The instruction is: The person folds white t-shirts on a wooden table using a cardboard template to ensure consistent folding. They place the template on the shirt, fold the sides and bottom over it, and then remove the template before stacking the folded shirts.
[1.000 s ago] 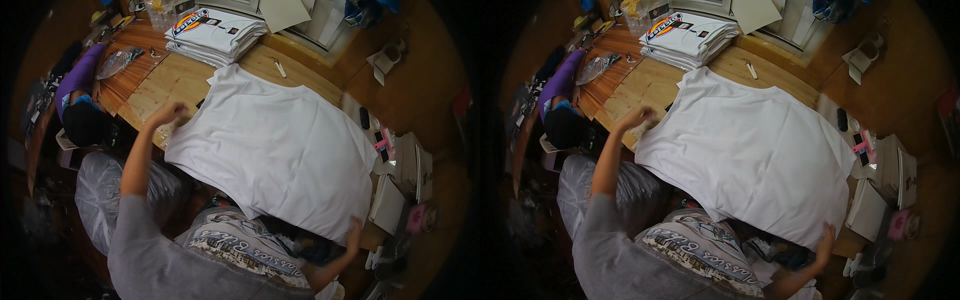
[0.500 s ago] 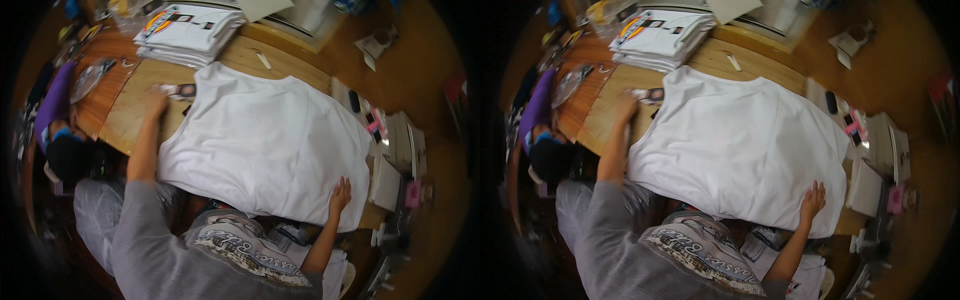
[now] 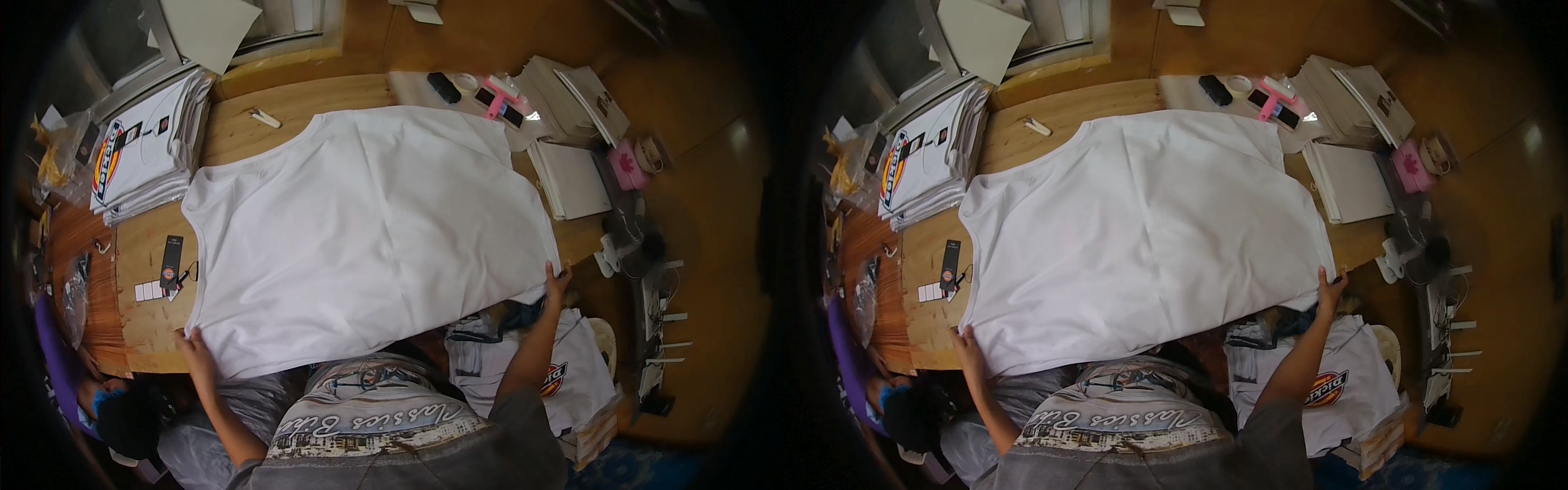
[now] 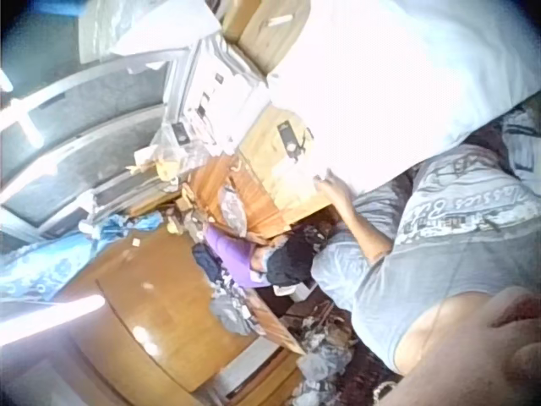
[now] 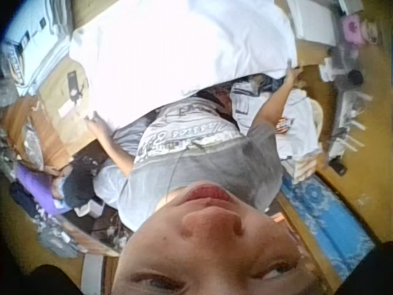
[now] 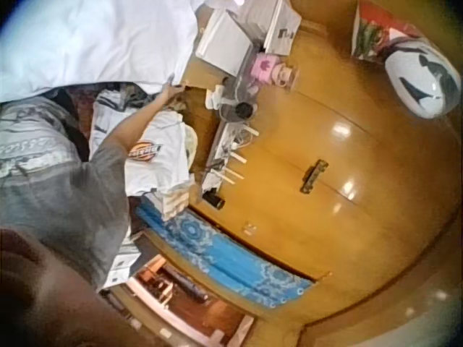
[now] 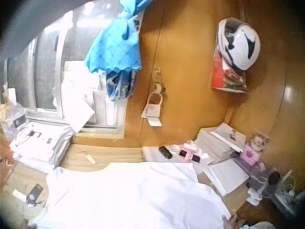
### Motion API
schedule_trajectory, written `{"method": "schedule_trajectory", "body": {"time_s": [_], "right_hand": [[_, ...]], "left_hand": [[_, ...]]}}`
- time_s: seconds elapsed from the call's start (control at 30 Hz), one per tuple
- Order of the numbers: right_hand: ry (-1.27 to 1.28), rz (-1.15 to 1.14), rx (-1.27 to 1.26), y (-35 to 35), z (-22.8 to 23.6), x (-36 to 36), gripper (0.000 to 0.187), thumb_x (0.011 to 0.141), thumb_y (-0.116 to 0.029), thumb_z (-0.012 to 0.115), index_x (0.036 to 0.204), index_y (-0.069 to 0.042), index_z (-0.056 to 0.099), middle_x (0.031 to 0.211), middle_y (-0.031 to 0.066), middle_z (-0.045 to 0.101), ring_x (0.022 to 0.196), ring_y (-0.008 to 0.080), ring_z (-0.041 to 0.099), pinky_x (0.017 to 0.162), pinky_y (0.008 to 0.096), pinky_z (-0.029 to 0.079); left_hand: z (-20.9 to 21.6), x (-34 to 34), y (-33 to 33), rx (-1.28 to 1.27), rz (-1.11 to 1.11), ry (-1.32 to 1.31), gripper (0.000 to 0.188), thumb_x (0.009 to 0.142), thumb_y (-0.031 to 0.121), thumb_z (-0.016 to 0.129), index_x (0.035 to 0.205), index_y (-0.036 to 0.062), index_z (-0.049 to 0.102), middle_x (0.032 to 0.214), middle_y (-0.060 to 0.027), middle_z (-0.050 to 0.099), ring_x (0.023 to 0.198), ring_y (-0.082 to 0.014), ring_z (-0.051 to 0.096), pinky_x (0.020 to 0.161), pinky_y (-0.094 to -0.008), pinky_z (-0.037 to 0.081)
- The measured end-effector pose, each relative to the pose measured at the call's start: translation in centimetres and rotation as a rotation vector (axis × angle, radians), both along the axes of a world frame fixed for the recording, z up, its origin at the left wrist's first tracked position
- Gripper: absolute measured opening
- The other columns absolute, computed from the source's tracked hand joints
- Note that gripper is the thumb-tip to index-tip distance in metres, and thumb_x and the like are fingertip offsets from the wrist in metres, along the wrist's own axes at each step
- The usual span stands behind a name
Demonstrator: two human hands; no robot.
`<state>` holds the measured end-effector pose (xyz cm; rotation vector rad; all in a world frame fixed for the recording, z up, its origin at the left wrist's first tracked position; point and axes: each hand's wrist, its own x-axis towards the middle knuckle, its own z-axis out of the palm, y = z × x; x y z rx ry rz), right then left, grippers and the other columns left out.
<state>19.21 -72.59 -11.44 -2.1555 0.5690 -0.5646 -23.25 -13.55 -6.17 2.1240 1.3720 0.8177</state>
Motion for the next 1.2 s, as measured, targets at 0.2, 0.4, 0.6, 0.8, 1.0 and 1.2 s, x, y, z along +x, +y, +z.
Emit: {"method": "schedule_trajectory", "body": {"time_s": [0.2, 0.4, 0.6, 0.8, 1.0, 1.2], "right_hand": [[0.332, 0.2, -0.435, -2.6, 5.7, -2.4, 0.03, 0.055, -0.021, 0.073, 0.076, -0.004, 0.059, 0.077, 0.0122, 0.061, 0.068, 0.0282, 0.058, 0.065, 0.0357, 0.044], [0.074, 0.201, -0.616, 4.9, 7.9, 3.9, 0.011, 0.074, -0.012, 0.053, 0.082, -0.008, 0.061, 0.083, 0.0134, 0.06, 0.076, 0.0313, 0.057, 0.067, 0.038, 0.044], [0.431, 0.426, -0.513, 10.0, 7.4, 11.2, 0.03, 0.07, -0.033, 0.06, 0.086, -0.007, 0.061, 0.088, 0.0146, 0.059, 0.079, 0.0317, 0.056, 0.066, 0.0382, 0.044], [0.209, 0.316, -0.472, 10.0, 5.1, 11.0, 0.027, 0.066, -0.03, 0.066, 0.076, -0.006, 0.058, 0.075, 0.0121, 0.059, 0.075, 0.0298, 0.056, 0.064, 0.0381, 0.043], [0.106, 0.311, -0.565, 10.9, 5.4, 11.2, 0.021, 0.067, -0.025, 0.066, 0.072, -0.007, 0.057, 0.07, 0.0107, 0.058, 0.071, 0.0297, 0.056, 0.062, 0.0374, 0.043], [0.185, 0.417, -0.457, 9.9, 5.0, 12.8, 0.024, 0.066, -0.025, 0.067, 0.071, -0.006, 0.054, 0.071, 0.011, 0.06, 0.07, 0.03, 0.057, 0.059, 0.0386, 0.042]], "left_hand": [[1.6, -1.9, 0.9, 0.006, 0.116, 0.32, 0.035, 0.072, 0.006, 0.059, 0.102, 0.0057, 0.04, 0.087, -0.0126, 0.044, 0.081, -0.0236, 0.044, 0.072, -0.0342, 0.036], [-0.4, 5.9, -2.6, 0.331, 0.067, 0.496, 0.046, 0.079, 0.028, 0.05, 0.122, 0.0184, 0.036, 0.126, -0.0039, 0.034, 0.117, -0.0288, 0.03, 0.087, -0.0499, 0.027], [-1.5, 9.9, -3.6, 0.139, 0.08, 0.772, 0.045, 0.086, 0.042, 0.029, 0.129, 0.0288, 0.025, 0.137, 0.001, 0.017, 0.127, -0.0256, 0.009, 0.095, -0.055, 0.012], [-1.4, 9.9, -3.7, 0.14, 0.071, 0.745, 0.044, 0.087, 0.04, 0.029, 0.129, 0.0286, 0.026, 0.137, 0.0007, 0.017, 0.127, -0.0262, 0.01, 0.095, -0.0553, 0.011], [-1.4, 9.9, -3.6, 0.114, 0.068, 0.787, 0.045, 0.086, 0.041, 0.028, 0.13, 0.0288, 0.023, 0.138, 0.0003, 0.015, 0.127, -0.027, 0.01, 0.095, -0.0554, 0.011], [-1.4, 10.2, -3.5, 0.119, 0.063, 0.793, 0.046, 0.086, 0.04, 0.028, 0.13, 0.0286, 0.022, 0.138, 0.0001, 0.015, 0.126, -0.027, 0.011, 0.095, -0.0556, 0.011]]}}
